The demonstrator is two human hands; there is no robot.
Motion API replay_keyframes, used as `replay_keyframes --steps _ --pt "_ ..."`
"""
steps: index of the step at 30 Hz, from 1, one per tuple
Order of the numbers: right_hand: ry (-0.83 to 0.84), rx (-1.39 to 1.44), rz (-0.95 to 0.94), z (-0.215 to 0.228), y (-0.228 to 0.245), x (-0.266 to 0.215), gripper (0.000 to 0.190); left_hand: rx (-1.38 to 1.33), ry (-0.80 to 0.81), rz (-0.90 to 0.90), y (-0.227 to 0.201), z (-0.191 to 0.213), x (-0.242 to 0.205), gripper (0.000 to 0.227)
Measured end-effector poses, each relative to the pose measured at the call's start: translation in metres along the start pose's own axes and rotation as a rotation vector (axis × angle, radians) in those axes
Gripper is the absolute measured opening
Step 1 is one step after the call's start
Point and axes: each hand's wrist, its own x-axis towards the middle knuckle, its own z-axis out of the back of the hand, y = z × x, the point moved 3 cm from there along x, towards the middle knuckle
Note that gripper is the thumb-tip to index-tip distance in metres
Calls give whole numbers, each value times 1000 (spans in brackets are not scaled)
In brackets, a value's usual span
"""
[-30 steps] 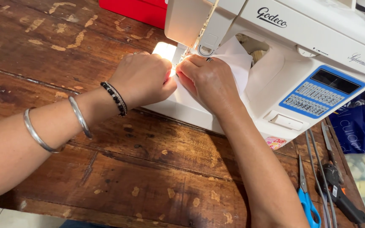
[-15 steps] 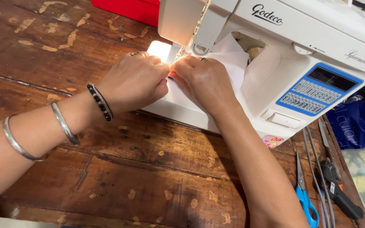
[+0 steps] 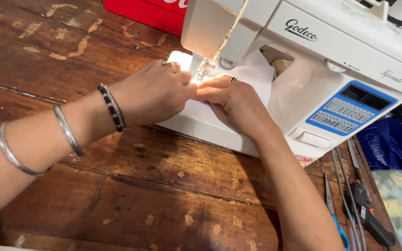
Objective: Sewing a piece of white fabric using a sewing machine and cutting the thread with scissors.
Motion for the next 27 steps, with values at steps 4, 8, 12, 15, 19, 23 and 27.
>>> replay_keyframes --steps 4,8,12,15,19,23,27 --pt "-48 103 -136 -14 -19 -8 22 50 106 -249 -2 4 1 16" --pt "-85 118 -148 -14 -14 -3 26 -79 196 -194 3 11 0 21" --pt "-65 92 -134 -9 -9 -3 26 -118 177 -18 9 27 -6 26" --pt "-51 70 4 -9 -4 -3 27 -75 168 219 8 32 -8 39" --pt "-27 124 -98 -9 -7 -2 27 -97 71 361 6 7 -11 36" --pt "-33 99 -107 -11 -8 -5 27 -193 137 489 0 1 -7 37" --pt "-29 94 -97 -11 -9 -6 27 -190 196 543 1 -9 -5 33"
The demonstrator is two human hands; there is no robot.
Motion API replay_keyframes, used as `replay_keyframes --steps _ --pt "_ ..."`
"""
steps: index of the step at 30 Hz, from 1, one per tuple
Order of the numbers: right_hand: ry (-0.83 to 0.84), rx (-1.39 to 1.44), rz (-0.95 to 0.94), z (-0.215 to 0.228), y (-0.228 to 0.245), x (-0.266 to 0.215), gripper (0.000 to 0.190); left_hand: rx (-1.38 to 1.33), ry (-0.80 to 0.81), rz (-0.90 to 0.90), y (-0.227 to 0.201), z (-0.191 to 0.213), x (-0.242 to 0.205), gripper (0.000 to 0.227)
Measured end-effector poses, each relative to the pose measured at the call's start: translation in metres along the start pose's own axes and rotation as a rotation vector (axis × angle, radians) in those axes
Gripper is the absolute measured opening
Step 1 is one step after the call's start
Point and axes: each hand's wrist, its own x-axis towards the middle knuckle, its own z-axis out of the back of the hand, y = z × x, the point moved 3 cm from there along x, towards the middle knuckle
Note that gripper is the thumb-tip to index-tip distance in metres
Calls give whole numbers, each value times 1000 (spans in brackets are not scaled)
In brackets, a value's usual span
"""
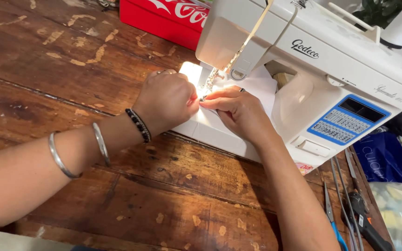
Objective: Sewing a piece of white fabric using a sewing machine and cutting the thread with scissors.
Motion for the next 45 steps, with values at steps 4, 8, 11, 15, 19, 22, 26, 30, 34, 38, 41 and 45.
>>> replay_keyframes --steps 4,8,11,15,19,22,26,30,34,38,41,45 --pt "-28 34 -8 1 2 0 28 24 -217 -74 -2 -5 -1 22" --pt "-77 -38 -84 -4 -11 -4 25 117 -400 -245 -8 1 -8 17" --pt "-37 -131 -96 1 -1 1 30 165 -419 -297 -13 5 -7 16" --pt "18 -117 -11 9 12 5 22 222 -484 -432 -14 2 -8 19" --pt "25 -87 -3 10 10 5 18 308 -537 -666 -17 1 -2 24" --pt "-14 -43 -92 0 -16 1 18 338 -563 -824 -23 9 1 25" --pt "-1 -198 -145 -14 -33 0 13 300 -528 -920 -26 10 4 24" --pt "19 -228 -76 4 -1 5 11 318 -534 -931 -26 13 0 22" --pt "77 -174 -15 11 16 8 13 301 -509 -881 -18 16 -2 24" --pt "116 -156 45 11 8 -1 20 -112 -77 -694 6 34 5 25" --pt "140 -130 63 13 12 0 31 -232 -45 -663 16 46 14 28" --pt "159 -173 42 13 13 -1 37 -493 -9 -920 29 29 24 13"
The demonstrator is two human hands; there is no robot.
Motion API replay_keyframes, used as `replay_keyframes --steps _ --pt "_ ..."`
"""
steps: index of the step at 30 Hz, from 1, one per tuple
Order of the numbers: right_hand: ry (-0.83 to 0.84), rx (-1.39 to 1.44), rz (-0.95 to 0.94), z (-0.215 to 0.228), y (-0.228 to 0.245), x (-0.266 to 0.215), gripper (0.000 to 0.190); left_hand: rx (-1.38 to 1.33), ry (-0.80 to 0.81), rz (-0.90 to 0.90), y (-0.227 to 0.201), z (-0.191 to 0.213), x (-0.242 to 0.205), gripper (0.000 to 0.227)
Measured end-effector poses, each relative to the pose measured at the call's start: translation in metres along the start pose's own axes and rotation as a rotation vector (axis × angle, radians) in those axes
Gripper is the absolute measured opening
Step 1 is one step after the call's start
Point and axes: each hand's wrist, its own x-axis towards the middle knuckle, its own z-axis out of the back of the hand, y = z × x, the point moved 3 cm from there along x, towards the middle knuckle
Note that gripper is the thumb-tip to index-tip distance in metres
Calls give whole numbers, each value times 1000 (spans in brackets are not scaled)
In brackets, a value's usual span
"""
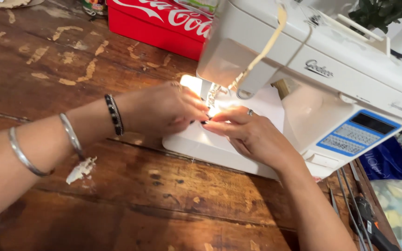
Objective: Sewing a piece of white fabric using a sewing machine and cutting the thread with scissors.
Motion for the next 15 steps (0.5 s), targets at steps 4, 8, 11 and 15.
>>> replay_keyframes --steps 4,8,11,15 --pt "13 51 -27 0 -2 -4 44 -245 -56 -123 5 -1 -10 27" --pt "4 115 -41 3 6 -3 38 -179 -116 -189 22 -21 -21 36" --pt "-15 136 -80 3 1 -6 32 -189 -116 -198 24 -15 -25 38" --pt "-16 103 -129 8 1 -5 27 -249 -122 -203 30 -16 -27 39"
